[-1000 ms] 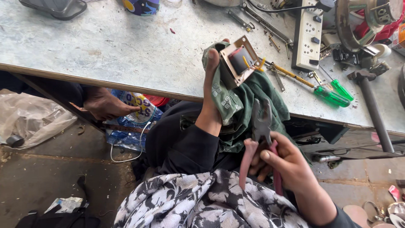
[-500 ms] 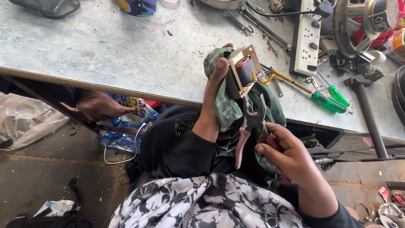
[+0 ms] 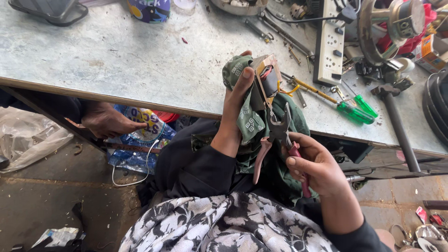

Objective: The person disassembles and repairs an electrical transformer using pliers, a screwdriver, and a hammer on a workbench.

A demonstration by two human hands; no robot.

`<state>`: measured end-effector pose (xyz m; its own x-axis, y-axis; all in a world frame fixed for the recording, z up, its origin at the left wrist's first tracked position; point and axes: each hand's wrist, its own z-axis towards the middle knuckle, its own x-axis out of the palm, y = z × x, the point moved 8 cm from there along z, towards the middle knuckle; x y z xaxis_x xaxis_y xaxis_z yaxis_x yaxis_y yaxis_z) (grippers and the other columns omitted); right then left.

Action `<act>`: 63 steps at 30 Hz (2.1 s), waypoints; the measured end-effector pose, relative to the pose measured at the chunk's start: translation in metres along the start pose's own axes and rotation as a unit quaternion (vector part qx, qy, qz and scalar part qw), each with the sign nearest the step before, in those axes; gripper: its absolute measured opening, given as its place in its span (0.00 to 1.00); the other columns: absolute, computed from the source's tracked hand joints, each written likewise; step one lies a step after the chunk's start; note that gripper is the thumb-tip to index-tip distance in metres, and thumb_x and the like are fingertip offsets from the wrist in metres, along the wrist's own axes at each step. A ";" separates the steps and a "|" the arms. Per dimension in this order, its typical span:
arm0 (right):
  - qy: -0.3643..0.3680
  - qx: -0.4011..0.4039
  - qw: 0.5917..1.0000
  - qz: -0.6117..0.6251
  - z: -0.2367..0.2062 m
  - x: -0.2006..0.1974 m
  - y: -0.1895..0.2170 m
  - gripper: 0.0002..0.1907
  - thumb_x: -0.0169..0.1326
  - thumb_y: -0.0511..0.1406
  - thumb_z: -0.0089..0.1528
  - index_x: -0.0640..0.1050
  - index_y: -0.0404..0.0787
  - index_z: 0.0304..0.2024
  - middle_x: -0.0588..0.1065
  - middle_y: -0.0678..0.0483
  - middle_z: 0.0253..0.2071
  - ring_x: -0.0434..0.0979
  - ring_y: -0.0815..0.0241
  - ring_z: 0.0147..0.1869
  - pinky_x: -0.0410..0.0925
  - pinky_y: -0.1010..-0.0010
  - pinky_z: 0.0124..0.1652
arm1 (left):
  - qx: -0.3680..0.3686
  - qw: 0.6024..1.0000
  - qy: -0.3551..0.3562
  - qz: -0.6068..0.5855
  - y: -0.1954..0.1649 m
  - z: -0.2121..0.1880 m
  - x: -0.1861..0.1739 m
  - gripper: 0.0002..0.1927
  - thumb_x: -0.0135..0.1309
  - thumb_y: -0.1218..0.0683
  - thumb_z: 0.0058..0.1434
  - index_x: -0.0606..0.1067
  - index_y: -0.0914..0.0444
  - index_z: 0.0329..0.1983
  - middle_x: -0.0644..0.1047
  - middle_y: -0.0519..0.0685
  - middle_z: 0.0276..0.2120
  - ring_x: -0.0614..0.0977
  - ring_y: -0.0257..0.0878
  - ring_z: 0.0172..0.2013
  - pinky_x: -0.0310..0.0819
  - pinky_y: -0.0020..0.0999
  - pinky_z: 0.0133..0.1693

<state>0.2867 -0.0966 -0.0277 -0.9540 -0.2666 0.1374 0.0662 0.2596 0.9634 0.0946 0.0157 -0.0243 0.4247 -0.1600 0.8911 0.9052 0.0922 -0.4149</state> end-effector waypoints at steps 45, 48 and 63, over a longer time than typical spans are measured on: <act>-0.177 -0.416 0.550 -0.703 0.016 0.040 0.092 0.36 0.68 0.38 0.54 0.75 0.44 0.65 0.72 0.51 0.52 0.76 0.52 0.48 0.72 0.58 0.47 | 0.189 0.973 -0.087 0.098 -0.019 -0.006 -0.014 0.53 0.73 0.50 0.55 0.53 0.61 0.77 0.70 0.48 0.49 0.74 0.37 0.48 0.72 0.33 0.53; -0.174 -0.410 0.577 -0.685 0.018 0.042 0.091 0.35 0.68 0.37 0.53 0.76 0.44 0.64 0.74 0.51 0.49 0.78 0.52 0.43 0.72 0.59 0.43 | 0.210 0.966 -0.081 0.129 -0.024 -0.008 -0.014 0.52 0.72 0.49 0.58 0.54 0.64 0.78 0.70 0.48 0.52 0.74 0.36 0.51 0.71 0.31 0.57; -0.036 -0.259 0.859 -0.441 0.038 0.038 0.076 0.28 0.62 0.31 0.50 0.77 0.37 0.55 0.77 0.51 0.41 0.80 0.51 0.41 0.73 0.68 0.43 | 0.069 0.994 -0.068 -0.042 -0.009 -0.009 -0.016 0.44 0.61 0.38 0.61 0.56 0.56 0.74 0.67 0.53 0.61 0.73 0.43 0.60 0.74 0.39 0.59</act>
<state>0.2441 -0.0520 0.0421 -0.7140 -0.0845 -0.6950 -0.5885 -0.4654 0.6611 0.0799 0.0089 -0.0367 0.3330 -0.0388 0.9421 0.9226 0.2195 -0.3171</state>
